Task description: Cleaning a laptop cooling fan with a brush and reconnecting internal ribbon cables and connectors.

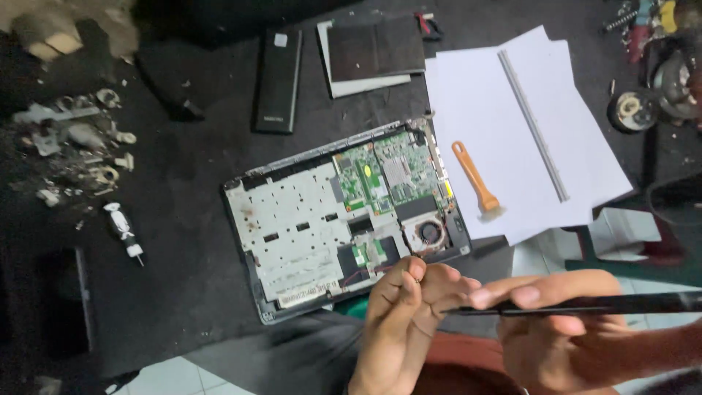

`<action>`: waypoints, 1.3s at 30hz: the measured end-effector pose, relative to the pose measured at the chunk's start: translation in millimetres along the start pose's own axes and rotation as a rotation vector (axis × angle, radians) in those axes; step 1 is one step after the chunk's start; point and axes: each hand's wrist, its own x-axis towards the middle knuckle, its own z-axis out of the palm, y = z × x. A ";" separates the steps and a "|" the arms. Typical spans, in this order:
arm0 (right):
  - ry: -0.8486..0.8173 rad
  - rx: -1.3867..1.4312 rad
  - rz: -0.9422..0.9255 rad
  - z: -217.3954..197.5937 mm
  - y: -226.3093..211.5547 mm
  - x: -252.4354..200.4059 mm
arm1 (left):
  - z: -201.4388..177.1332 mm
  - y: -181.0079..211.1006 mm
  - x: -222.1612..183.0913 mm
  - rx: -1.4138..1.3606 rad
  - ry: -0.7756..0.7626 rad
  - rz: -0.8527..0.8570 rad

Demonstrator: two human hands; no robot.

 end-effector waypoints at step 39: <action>-0.177 -0.794 -0.237 -3.2 26.3 14.7 | -3.1 -8.2 8.7 0.007 0.182 -0.005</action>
